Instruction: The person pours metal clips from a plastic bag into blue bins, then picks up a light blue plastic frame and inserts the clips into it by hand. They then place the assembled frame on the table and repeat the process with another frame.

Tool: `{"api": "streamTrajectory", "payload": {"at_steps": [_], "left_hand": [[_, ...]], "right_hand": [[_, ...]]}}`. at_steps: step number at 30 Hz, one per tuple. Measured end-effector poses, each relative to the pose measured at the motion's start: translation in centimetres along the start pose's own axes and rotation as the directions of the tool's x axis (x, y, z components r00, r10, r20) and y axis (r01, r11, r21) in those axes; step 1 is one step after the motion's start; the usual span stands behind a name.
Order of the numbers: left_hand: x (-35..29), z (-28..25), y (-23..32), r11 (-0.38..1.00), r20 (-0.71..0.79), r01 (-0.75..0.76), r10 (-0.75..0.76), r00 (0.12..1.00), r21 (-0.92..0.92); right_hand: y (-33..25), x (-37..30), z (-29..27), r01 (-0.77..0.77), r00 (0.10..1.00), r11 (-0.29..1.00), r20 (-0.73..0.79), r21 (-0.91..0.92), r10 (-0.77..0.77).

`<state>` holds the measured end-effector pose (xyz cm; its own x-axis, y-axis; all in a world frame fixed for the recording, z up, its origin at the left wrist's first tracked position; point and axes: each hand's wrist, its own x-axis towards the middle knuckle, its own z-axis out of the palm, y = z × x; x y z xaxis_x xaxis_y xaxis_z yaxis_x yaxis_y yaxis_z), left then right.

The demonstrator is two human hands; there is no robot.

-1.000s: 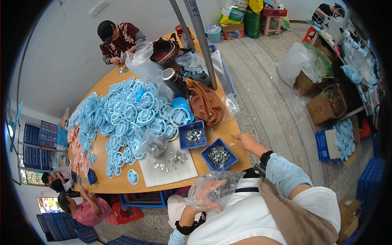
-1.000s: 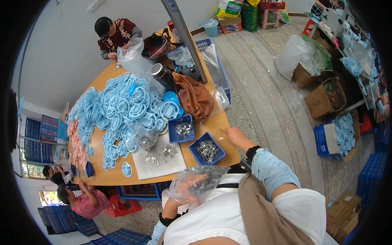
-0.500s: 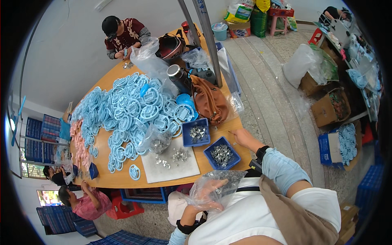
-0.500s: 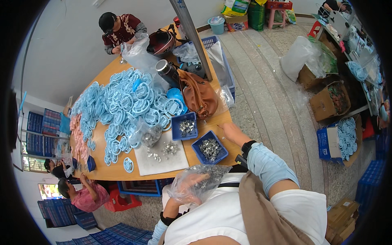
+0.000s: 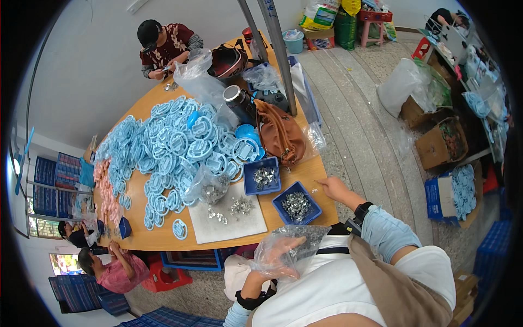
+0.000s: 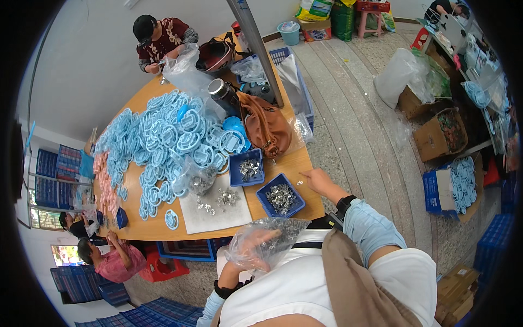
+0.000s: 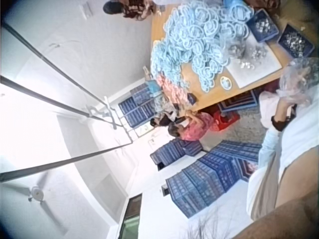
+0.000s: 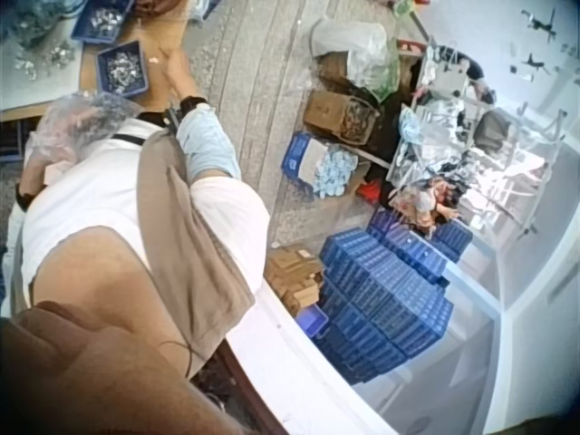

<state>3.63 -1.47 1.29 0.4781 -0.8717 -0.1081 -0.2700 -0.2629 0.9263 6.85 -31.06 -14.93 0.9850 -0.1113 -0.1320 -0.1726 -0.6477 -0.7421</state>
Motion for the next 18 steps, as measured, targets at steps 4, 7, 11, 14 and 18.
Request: {"api": "streamTrajectory", "payload": {"at_steps": [4,7,11,14,18], "left_hand": [[0.2,0.1,-0.6,1.0,0.011,-0.016,0.017,1.0,-0.026],[0.8,0.1,-1.0,0.999,0.006,-0.022,0.023,1.0,-0.039],[-0.1,0.5,-1.4,0.999,-0.039,-0.016,0.015,0.999,-0.046],[-0.3,0.3,-0.8,0.999,-0.084,-0.014,0.01,0.996,-0.043],[0.4,-0.9,-0.6,0.999,-0.053,0.016,-0.013,0.999,0.049]], "right_hand": [[0.4,-0.1,0.3,0.01,1.0,1.0,0.012,-0.012,-0.01],[1.6,-0.2,1.4,0.032,0.998,0.996,0.051,-0.083,-0.028],[1.1,-0.4,1.3,-0.013,0.997,0.999,0.077,-0.041,0.016],[3.3,-0.1,0.4,0.043,0.999,0.997,0.025,-0.07,-0.041],[0.4,1.2,-1.0,0.046,0.989,0.981,-0.148,0.188,-0.018]]}}
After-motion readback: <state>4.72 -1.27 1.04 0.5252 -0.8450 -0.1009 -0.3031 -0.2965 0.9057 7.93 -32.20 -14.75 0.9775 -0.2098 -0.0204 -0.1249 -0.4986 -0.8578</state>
